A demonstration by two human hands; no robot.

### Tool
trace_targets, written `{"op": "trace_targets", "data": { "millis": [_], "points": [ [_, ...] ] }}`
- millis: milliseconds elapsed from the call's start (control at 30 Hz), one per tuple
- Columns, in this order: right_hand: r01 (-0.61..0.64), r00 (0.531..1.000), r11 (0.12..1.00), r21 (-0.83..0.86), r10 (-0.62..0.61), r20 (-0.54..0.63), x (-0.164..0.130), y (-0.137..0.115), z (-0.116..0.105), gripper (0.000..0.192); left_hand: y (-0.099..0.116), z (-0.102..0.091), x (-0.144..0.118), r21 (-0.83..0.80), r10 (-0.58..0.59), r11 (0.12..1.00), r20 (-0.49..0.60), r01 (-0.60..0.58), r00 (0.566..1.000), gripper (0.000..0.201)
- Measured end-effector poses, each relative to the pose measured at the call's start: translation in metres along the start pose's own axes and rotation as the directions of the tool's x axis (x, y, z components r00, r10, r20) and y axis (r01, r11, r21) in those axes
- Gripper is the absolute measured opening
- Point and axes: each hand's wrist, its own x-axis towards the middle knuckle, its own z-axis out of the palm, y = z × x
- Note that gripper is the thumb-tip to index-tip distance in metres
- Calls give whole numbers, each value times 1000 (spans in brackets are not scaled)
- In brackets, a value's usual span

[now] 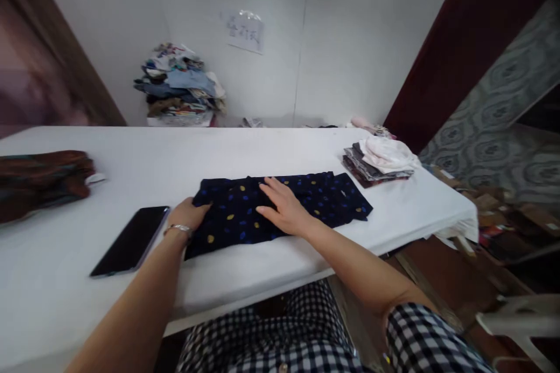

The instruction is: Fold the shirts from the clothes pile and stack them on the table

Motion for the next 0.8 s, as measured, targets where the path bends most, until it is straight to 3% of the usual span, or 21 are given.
{"op": "trace_targets", "data": {
  "millis": [100, 233, 400, 533, 667, 733, 800],
  "points": [
    [-16, 979, 998, -68, 30, 200, 12, -10, 27, 68, -2, 3, 0, 35, -16, 999, 12, 16, 1000, 43],
    [-83, 920, 979, -185, 146, 363, 9, 5, 50, 65, -6, 1, 2, -57, -26, 998, 9, 26, 1000, 39],
    [-132, 909, 978, -159, 183, 374, 14, 5, 43, 67, -12, -3, 7, -405, -109, 902, 114, 147, 987, 41],
    [-134, 950, 981, -137, 167, 265, 29, -5, 47, 70, -11, -4, 6, -495, -114, 848, 182, 191, 977, 33],
    [-179, 912, 977, -120, 210, 352, 34, 2, 63, 73, -2, -13, 3, -564, -117, 786, 266, 253, 957, 26],
    [-244, 912, 970, 3, 228, 342, 34, 8, 61, 70, 8, -24, 1, -596, -94, 751, 329, 284, 940, 22],
    [-333, 923, 915, 227, 267, 277, 32, 13, 50, 63, 24, -37, -2, -633, -46, 713, 389, 303, 920, 19]
  ]
}}
